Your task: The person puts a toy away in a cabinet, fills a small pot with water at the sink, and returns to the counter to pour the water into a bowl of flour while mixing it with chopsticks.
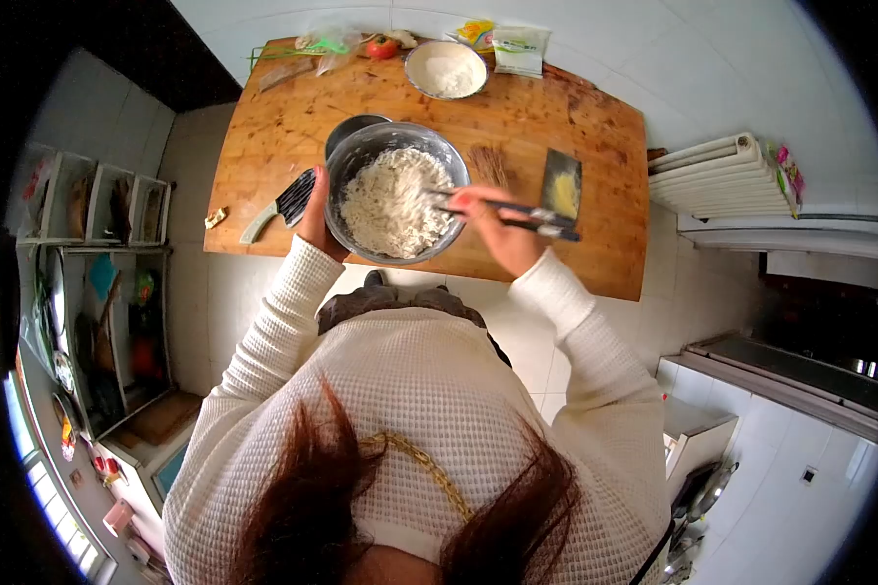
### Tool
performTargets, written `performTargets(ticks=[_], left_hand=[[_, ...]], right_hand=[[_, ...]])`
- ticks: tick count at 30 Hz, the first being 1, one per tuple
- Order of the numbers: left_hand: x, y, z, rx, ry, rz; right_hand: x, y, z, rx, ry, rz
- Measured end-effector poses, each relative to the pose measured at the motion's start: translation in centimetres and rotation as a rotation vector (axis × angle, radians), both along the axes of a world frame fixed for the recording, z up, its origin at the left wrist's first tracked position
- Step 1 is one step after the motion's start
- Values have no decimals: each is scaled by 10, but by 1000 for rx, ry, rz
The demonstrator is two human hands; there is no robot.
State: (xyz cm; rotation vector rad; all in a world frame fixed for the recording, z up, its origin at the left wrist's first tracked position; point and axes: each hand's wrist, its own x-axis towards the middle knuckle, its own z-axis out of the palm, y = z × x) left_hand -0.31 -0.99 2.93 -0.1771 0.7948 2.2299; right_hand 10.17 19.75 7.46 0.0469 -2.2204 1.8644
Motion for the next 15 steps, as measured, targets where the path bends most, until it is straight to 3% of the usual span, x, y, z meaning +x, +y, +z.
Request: performTargets(ticks=[2, 4, 7, 9, 12, 15], left_hand=[[-2, -3, 3, -128, 79, -35], [-4, -4, 3, -140, 97, -45], [-2, 0, 13, -155, 103, -63], [-1, 2, 16, -161, 89, -72], [5, 3, 25, -88, -66, -148], [7, 5, 19, -19, -41, -241]], right_hand=[[-2, 7, 12, -106, -23, -70], [1, 11, 25, 359, -14, -68], [17, -7, 33, 457, 64, 71], [17, -21, 43, 463, -30, 114], [1, -29, 27, 116, -1, 274], [-25, -22, 6, -201, -43, 164]])
